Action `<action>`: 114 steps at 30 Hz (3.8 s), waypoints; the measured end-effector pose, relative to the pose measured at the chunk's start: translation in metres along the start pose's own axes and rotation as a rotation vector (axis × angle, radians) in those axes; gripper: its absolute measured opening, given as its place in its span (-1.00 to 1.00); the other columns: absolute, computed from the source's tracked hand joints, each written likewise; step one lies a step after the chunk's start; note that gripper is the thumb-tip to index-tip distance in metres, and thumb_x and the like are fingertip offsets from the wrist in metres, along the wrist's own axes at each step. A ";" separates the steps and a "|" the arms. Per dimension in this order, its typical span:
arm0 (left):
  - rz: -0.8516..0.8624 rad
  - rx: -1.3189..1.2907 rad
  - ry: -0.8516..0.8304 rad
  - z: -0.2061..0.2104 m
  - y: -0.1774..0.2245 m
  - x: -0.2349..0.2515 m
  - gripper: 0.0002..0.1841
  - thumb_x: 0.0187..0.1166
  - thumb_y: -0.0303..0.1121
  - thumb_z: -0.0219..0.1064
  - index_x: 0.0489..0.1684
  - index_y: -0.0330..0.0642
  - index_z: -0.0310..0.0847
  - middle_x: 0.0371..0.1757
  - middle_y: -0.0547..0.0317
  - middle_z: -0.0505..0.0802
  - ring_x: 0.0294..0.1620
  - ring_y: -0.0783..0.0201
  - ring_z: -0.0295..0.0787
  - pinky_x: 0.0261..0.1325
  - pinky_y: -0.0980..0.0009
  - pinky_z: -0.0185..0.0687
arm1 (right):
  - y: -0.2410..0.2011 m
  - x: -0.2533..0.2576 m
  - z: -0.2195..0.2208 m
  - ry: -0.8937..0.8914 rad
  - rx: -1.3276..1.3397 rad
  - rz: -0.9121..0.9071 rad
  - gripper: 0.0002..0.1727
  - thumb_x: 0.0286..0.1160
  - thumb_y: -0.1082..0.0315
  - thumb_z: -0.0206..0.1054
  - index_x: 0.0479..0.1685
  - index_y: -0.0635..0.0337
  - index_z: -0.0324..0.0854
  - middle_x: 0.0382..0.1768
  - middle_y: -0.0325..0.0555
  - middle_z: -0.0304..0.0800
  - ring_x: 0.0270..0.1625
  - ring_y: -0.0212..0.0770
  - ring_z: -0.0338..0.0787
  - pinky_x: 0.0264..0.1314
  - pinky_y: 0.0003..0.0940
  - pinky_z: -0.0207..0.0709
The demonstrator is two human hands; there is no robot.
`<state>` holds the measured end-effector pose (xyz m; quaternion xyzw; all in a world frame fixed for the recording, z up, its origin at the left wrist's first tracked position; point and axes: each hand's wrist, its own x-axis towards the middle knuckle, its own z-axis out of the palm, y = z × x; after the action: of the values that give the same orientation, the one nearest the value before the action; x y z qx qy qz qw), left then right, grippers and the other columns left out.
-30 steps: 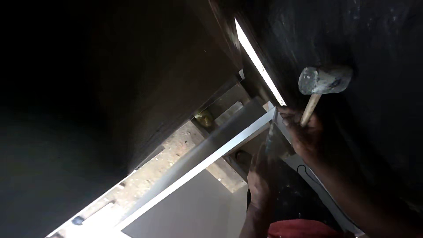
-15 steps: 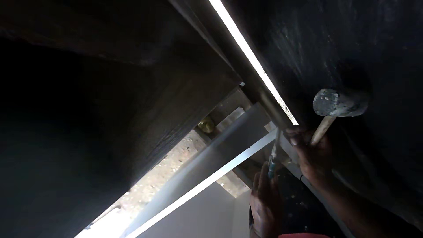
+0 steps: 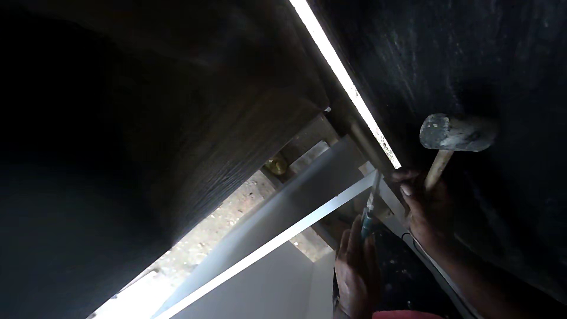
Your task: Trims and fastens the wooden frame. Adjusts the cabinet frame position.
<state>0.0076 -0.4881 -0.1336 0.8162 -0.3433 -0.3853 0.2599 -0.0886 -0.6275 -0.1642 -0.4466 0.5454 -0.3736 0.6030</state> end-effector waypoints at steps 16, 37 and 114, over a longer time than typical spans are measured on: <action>-0.016 -0.005 -0.021 0.000 0.003 -0.003 -0.56 0.78 -0.21 0.13 0.47 -0.27 0.63 0.05 0.00 0.87 -0.17 0.28 0.84 -0.10 0.29 0.82 | -0.042 -0.030 -0.072 -0.266 -0.656 -0.196 -0.55 0.81 0.06 0.13 0.15 0.34 0.62 -0.34 -0.27 0.67 -0.36 -0.64 0.60 -0.26 -0.66 0.58; -0.057 0.003 0.015 0.016 -0.006 -0.001 -0.57 0.79 -0.17 0.16 0.56 -0.06 0.58 0.08 0.01 0.85 -0.16 0.12 0.85 -0.12 0.06 0.81 | -0.035 -0.043 -0.066 -0.152 -0.798 -0.155 -0.55 0.83 0.03 0.06 0.12 0.24 0.64 -0.53 -0.23 0.54 -0.60 -0.39 0.53 -0.57 -0.40 0.51; -0.067 -0.036 -0.008 0.006 0.003 0.003 -0.55 0.84 -0.02 0.07 0.50 -0.01 0.62 -0.07 0.02 0.82 -0.30 0.11 0.78 -0.24 0.03 0.74 | -0.031 -0.084 -0.086 -0.180 -0.820 -0.024 -0.53 0.86 0.03 0.02 0.22 0.25 0.62 -0.46 -0.16 0.57 -0.59 -0.32 0.53 -0.56 -0.32 0.53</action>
<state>0.0027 -0.4930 -0.1364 0.8209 -0.3097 -0.4030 0.2603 -0.1827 -0.5704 -0.1079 -0.6866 0.5889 -0.0922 0.4162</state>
